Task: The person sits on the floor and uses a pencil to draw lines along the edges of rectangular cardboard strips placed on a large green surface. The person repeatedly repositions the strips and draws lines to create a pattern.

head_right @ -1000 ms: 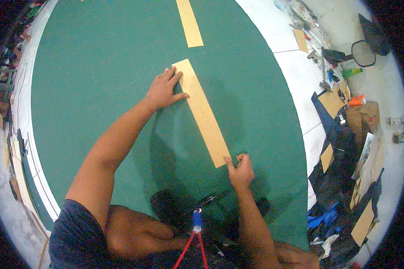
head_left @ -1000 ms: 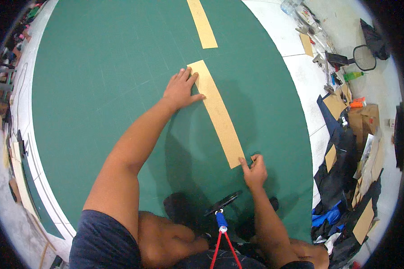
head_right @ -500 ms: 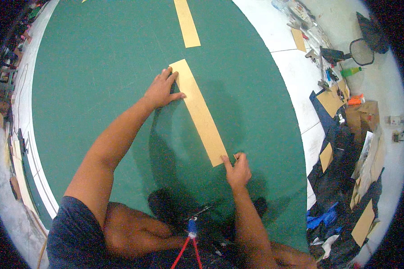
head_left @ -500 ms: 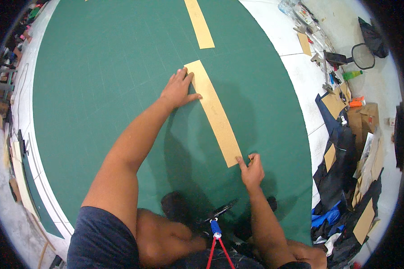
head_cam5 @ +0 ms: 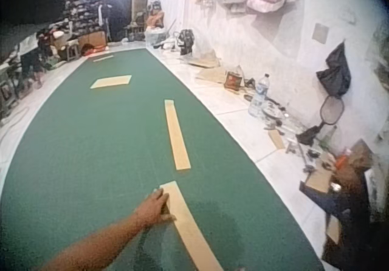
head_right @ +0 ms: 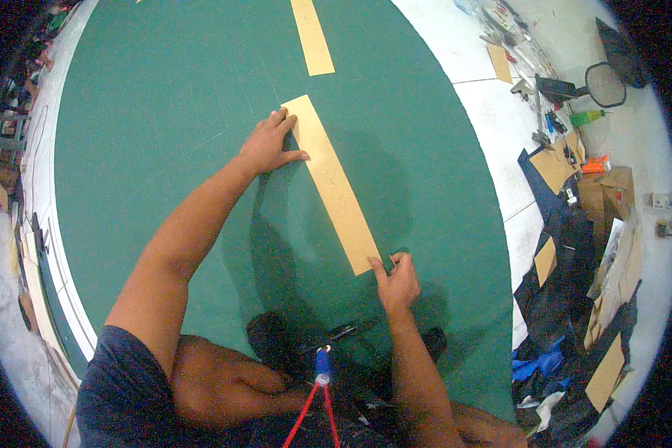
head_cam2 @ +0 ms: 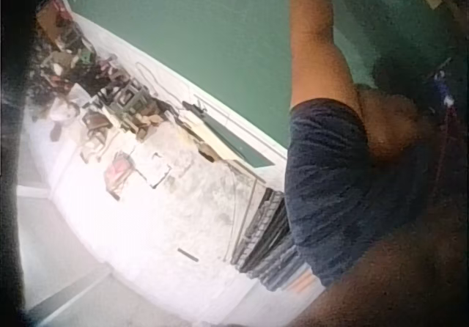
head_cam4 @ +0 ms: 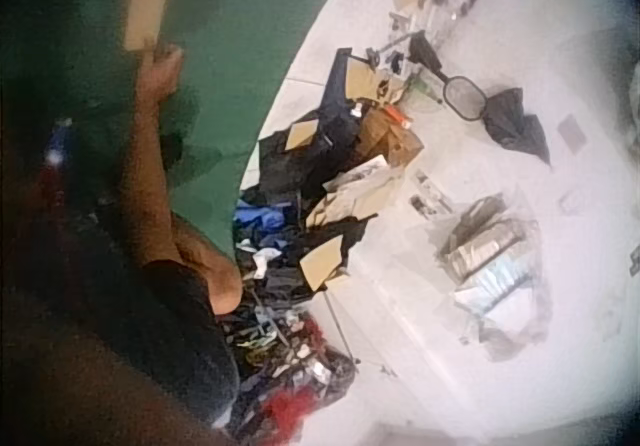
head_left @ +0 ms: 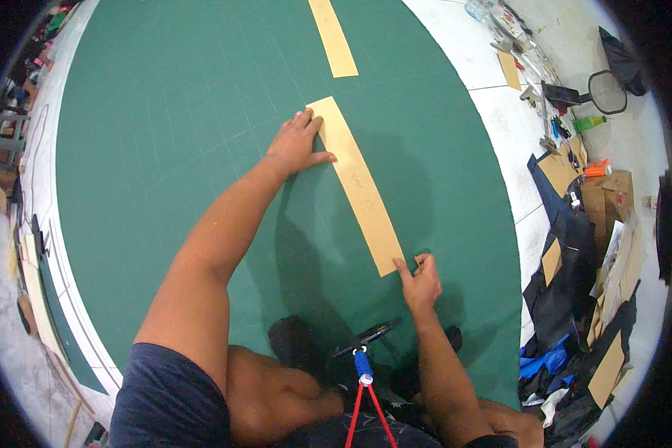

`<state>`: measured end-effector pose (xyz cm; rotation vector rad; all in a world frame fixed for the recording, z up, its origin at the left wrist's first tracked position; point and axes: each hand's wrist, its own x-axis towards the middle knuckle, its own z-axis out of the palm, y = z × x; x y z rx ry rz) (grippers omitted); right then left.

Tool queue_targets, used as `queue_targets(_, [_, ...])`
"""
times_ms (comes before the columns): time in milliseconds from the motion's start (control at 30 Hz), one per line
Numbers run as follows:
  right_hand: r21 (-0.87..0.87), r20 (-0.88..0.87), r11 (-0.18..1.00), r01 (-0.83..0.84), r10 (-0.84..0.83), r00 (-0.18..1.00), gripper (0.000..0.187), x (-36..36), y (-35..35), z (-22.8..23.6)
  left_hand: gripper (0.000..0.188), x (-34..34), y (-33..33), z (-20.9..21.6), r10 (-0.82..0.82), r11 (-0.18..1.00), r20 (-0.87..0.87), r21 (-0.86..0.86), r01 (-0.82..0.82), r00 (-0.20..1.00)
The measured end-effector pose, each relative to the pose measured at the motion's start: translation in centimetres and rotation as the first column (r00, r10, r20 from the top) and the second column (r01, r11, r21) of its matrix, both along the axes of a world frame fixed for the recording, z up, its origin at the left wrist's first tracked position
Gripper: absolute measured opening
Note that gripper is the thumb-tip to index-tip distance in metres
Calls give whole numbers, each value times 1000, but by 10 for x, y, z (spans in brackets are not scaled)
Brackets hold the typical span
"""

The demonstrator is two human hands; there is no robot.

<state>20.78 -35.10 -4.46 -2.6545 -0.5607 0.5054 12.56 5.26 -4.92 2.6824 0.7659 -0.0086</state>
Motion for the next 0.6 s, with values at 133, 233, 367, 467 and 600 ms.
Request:
queue_targets(133, [1,-13,1000,-6,6,1000,59,0,-1,2,100,-1,1,-1,-12,1000,22,23,12,1000])
queue_targets(233, [10,-20,1000,-12,12,1000,60,1,-2,1,100,-1,0,-2,-4,1000,7,22,4,1000])
queue_targets(367, [3,-13,1000,-3,3,1000,60,1,-4,-1,100,1,-2,-2,14,1000,-10,19,-14,1000])
queue_targets(467, [27,-20,1000,-7,7,1000,60,1,-3,-1,100,0,0,-4,24,1000,-11,5,-24,1000])
queue_targets(600, [26,-38,1000,15,-14,999,59,0,-2,3,101,-1,-2,-2,33,999,4,-5,-32,999])
